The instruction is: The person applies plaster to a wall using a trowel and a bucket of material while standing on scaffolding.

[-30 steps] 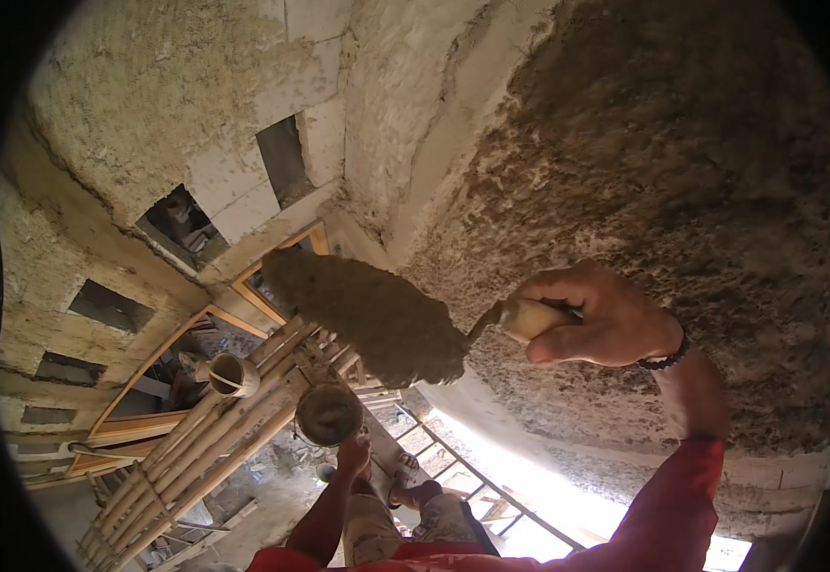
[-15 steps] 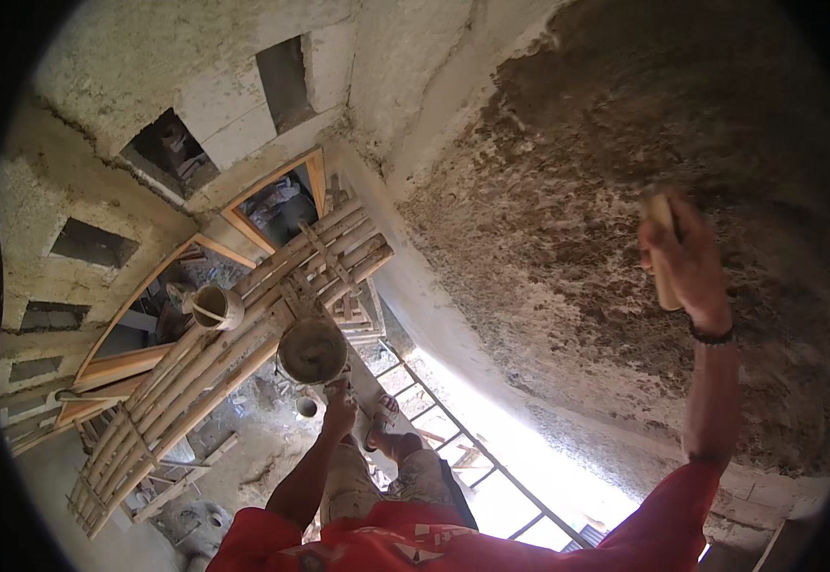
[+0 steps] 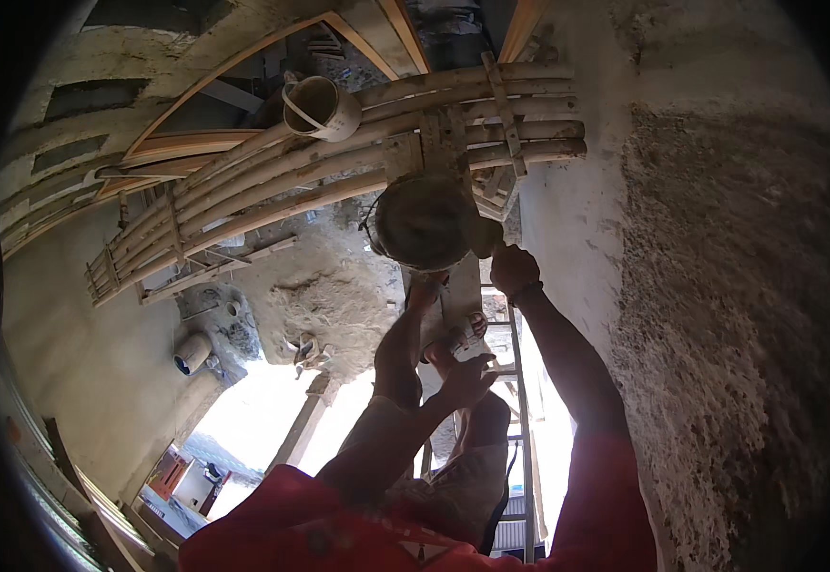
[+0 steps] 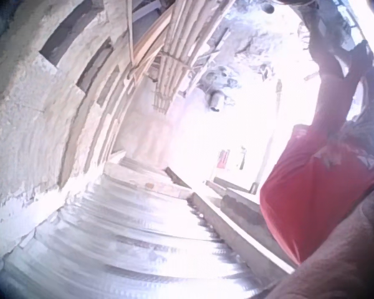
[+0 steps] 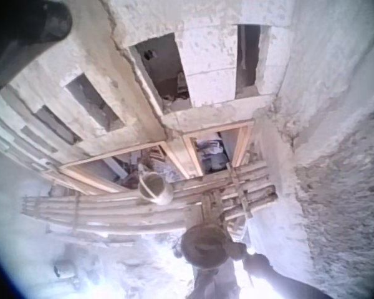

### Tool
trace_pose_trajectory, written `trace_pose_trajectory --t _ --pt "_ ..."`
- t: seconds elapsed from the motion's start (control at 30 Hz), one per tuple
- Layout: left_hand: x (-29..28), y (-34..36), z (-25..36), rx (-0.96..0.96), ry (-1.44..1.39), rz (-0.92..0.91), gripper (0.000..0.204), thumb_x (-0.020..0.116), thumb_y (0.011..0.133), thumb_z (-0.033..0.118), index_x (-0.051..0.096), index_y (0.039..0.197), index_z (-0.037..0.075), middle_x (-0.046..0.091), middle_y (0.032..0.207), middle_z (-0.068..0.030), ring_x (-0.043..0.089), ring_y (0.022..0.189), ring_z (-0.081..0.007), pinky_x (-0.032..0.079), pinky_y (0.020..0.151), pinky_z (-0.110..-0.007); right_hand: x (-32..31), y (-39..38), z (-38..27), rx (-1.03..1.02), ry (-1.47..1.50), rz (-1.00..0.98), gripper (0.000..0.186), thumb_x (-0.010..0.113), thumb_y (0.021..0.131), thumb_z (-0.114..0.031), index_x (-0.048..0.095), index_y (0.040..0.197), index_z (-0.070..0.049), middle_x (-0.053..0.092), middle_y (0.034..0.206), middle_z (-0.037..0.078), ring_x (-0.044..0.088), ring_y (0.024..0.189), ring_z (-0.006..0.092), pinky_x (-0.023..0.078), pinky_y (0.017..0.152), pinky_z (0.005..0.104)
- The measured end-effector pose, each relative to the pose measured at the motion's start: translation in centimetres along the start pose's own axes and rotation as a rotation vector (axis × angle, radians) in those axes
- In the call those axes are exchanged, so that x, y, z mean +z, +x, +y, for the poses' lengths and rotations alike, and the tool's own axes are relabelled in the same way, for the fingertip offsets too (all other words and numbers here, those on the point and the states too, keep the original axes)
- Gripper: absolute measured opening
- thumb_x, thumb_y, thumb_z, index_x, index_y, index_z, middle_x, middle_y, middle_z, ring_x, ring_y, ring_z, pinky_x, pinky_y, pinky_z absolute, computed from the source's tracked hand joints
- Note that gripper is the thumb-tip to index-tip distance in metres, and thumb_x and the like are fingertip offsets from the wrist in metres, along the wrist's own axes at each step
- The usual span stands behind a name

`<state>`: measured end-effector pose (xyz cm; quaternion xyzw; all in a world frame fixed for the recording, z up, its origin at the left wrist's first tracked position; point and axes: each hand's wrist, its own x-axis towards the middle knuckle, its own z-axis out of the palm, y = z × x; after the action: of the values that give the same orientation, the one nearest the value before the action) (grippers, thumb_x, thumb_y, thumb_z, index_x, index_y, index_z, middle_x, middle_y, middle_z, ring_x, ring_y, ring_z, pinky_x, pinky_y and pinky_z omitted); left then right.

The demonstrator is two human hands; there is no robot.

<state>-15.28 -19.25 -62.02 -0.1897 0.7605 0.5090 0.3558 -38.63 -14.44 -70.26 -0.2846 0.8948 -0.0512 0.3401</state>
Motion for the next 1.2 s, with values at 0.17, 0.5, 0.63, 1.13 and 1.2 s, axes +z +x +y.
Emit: trace_pose_trajectory --t 0.17,0.5,0.63,1.13,1.2 --pt "-1.4 1.0 2.7 -0.075 -0.084 -0.099 0.046 0.060 0.088 0.029 0.053 0.127 0.005 0.067 0.103 -0.0183 0.066 0.098 -0.0333 0.050 0.088 -0.046 8.4 8.2 -1.3 -0.021 0.111 -0.087 0.023 0.055 0.083 -0.015 0.062 0.101 -0.004 0.067 0.088 0.021 0.067 0.079 0.0394 0.055 0.071 0.0490" --pt "2.9 0.1 -1.6 -0.134 -0.242 0.065 0.048 0.066 0.084 0.026 0.059 0.126 0.004 0.070 0.097 -0.0181 0.070 0.084 -0.0258 0.056 0.078 -0.036 15.2 7.5 -3.6 -0.219 0.410 0.209 0.036 0.063 0.082 -0.022 0.056 0.115 -0.011 0.065 0.080 0.016 0.065 0.068 0.0363 0.052 0.058 0.0478" --pt "1.0 1.2 0.5 -0.130 -0.225 -0.085 0.048 0.062 0.087 0.031 0.055 0.126 0.005 0.066 0.109 -0.0196 0.066 0.094 -0.0325 0.049 0.089 -0.046 14.8 5.8 0.1 -0.167 0.354 0.241 0.044 0.065 0.083 -0.026 0.053 0.123 -0.013 0.065 0.078 0.016 0.064 0.068 0.0357 0.052 0.059 0.0472" --pt "0.4 -2.3 0.2 0.270 0.231 0.109 0.047 0.060 0.088 0.031 0.054 0.127 0.005 0.066 0.101 -0.0173 0.062 0.099 -0.0364 0.048 0.088 -0.047 -27.4 -21.8 0.0 0.104 0.471 0.101 0.040 0.066 0.082 -0.019 0.048 0.115 -0.006 0.064 0.090 0.021 0.066 0.080 0.0365 0.052 0.066 0.0476" --pt "0.6 -1.8 1.1 0.293 0.174 0.051 0.048 0.059 0.088 0.033 0.054 0.126 0.004 0.066 0.098 -0.0179 0.062 0.100 -0.0377 0.048 0.088 -0.048 -37.6 -27.6 -1.6 0.142 0.488 0.154 0.044 0.070 0.079 -0.017 0.048 0.114 -0.003 0.064 0.091 0.021 0.065 0.083 0.0380 0.052 0.073 0.0453"
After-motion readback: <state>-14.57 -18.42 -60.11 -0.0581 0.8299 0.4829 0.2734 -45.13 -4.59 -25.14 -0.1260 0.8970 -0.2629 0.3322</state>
